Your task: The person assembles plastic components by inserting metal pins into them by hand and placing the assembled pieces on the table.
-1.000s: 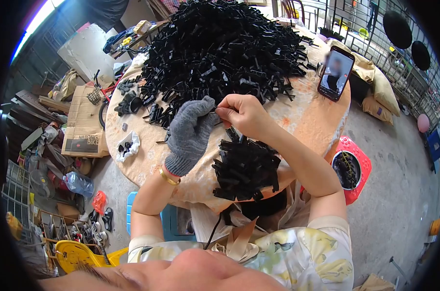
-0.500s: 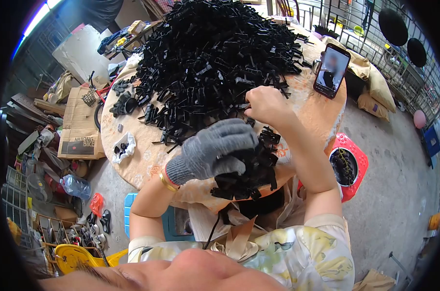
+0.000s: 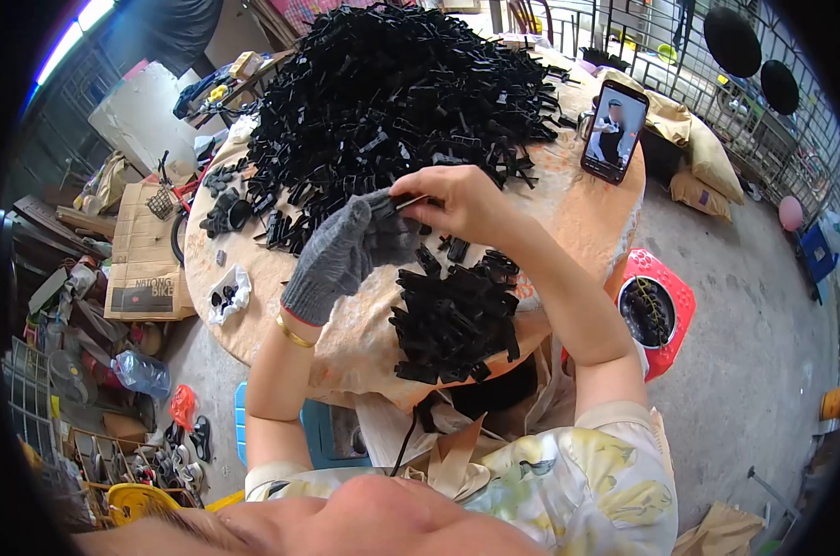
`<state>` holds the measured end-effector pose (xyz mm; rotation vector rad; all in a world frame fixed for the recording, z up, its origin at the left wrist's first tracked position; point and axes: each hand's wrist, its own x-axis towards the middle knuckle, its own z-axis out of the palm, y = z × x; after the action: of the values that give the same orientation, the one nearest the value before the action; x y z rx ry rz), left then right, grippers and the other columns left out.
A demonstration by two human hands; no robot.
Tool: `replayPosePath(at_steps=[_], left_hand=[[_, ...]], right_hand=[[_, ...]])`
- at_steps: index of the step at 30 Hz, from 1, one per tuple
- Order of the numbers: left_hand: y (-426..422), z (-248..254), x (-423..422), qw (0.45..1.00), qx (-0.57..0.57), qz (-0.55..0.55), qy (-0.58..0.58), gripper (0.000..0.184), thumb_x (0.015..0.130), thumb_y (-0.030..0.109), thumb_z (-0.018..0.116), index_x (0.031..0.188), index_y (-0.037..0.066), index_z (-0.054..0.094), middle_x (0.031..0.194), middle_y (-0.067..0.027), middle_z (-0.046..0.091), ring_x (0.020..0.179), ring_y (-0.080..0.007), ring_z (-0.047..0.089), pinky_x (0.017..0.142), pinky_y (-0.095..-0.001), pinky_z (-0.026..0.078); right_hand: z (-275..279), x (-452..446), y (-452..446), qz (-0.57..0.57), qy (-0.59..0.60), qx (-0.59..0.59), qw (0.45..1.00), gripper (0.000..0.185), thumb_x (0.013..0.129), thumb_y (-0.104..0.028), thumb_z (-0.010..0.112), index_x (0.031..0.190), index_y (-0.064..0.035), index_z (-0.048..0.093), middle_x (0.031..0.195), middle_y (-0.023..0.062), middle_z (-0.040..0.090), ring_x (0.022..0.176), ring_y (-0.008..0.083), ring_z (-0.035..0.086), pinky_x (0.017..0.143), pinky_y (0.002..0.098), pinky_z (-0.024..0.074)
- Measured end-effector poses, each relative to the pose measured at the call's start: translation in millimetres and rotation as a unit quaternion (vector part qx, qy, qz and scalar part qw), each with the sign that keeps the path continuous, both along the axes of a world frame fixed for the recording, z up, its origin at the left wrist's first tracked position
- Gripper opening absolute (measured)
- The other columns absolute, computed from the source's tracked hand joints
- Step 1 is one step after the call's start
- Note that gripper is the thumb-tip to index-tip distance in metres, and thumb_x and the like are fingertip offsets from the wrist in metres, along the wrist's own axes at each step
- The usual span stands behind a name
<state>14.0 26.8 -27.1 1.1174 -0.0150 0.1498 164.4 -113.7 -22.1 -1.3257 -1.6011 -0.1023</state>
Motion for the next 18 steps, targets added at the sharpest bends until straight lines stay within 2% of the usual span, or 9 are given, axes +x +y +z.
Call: replayPosePath(at_steps=[1,2,4,7,11,14,16,17,18], left_hand=[[2.4,0.8,-2.0,0.999,0.045,-0.002,-0.005,0.051,0.09,0.037,0.048,0.123,-0.001,0.044,0.107,-0.0155,0.059,0.092,-0.028,0.061,0.08,-0.0407,0.051],[2.8,3.2,-3.1,0.999,0.045,-0.002,-0.005,0.051,0.09,0.037,0.048,0.123,-0.001,0.044,0.107,-0.0155,0.059,0.092,-0.028,0.061,0.08,-0.0407,0.051],[1.7,9.5,-4.7,0.997,0.061,-0.038,-0.027,0.054,0.087,0.038,0.051,0.124,-0.001,0.043,0.107,-0.0159,0.059,0.09,-0.0278,0.062,0.08,-0.0408,0.051],[0.5,10.5,-5.9,0.996,0.003,-0.083,-0.042,0.049,0.085,0.032,0.058,0.119,0.0,0.046,0.101,-0.0137,0.059,0.09,-0.0232,0.061,0.079,-0.0395,0.051],[0.9,17.2,-9.1,0.995,-0.003,-0.099,-0.024,0.043,0.083,0.027,0.061,0.115,0.001,0.048,0.099,-0.0138,0.059,0.089,-0.0228,0.061,0.081,-0.0398,0.051],[1.1,18.5,-9.3,0.998,0.015,-0.061,0.011,0.034,0.081,0.017,0.063,0.108,0.002,0.05,0.096,-0.0128,0.06,0.087,-0.022,0.061,0.081,-0.0386,0.051],[-1.4,13.7,-5.2,0.999,0.044,-0.013,-0.029,0.032,0.078,0.012,0.064,0.107,0.004,0.051,0.096,-0.0121,0.06,0.086,-0.0227,0.061,0.08,-0.0369,0.051],[-4.0,11.7,-4.5,0.999,0.02,0.026,-0.04,0.027,0.08,0.003,0.06,0.105,0.004,0.051,0.095,-0.0113,0.06,0.085,-0.0209,0.061,0.08,-0.0341,0.052],[-5.2,10.5,-4.4,0.999,0.02,0.029,-0.041,0.027,0.08,0.003,0.06,0.105,0.004,0.051,0.095,-0.0113,0.06,0.085,-0.0209,0.061,0.08,-0.0341,0.052]], right_hand=[[4.6,-4.2,-2.8,-0.01,-0.029,-0.001,1.0,0.029,0.071,-0.002,0.068,0.099,-0.0048,0.062,0.082,0.0078,0.063,0.066,0.0162,0.062,0.06,0.0251,0.0497],[5.3,-5.2,-3.3,-0.01,-0.029,-0.001,1.0,0.029,0.071,-0.002,0.068,0.099,-0.0048,0.062,0.082,0.0078,0.063,0.066,0.0162,0.062,0.06,0.0251,0.0497],[6.0,-6.5,-3.8,-0.038,-0.09,0.034,0.995,0.024,0.073,-0.012,0.067,0.097,-0.0109,0.063,0.08,0.0034,0.062,0.064,0.0213,0.06,0.057,0.0287,0.0489],[6.5,-9.9,-4.5,-0.052,-0.164,0.062,0.983,0.026,0.073,-0.014,0.067,0.099,-0.0128,0.062,0.08,0.002,0.062,0.064,0.0208,0.06,0.055,0.0296,0.0486],[5.9,-14.7,-5.8,-0.049,-0.205,0.088,0.974,0.029,0.073,-0.014,0.067,0.101,-0.0134,0.061,0.08,0.0031,0.062,0.064,0.0201,0.061,0.054,0.0299,0.0486],[6.8,-18.7,-5.4,-0.079,-0.165,0.074,0.98,0.03,0.073,-0.013,0.067,0.102,-0.0123,0.06,0.076,0.0052,0.062,0.063,0.0212,0.061,0.053,0.0297,0.0486],[5.4,-15.5,-4.8,-0.078,-0.054,0.041,0.995,0.028,0.073,-0.011,0.068,0.1,-0.0093,0.059,0.071,0.0075,0.061,0.06,0.0208,0.06,0.054,0.0272,0.0479],[1.6,-12.0,-4.7,-0.064,0.043,0.004,0.997,0.024,0.078,-0.008,0.065,0.1,-0.0039,0.057,0.07,0.0066,0.06,0.061,0.0091,0.058,0.054,0.0235,0.0457],[6.0,-13.8,-5.9,-0.08,0.067,0.015,0.994,0.017,0.082,-0.009,0.062,0.097,-0.0024,0.057,0.067,0.0024,0.057,0.059,0.0053,0.052,0.052,0.0217,0.0436]])
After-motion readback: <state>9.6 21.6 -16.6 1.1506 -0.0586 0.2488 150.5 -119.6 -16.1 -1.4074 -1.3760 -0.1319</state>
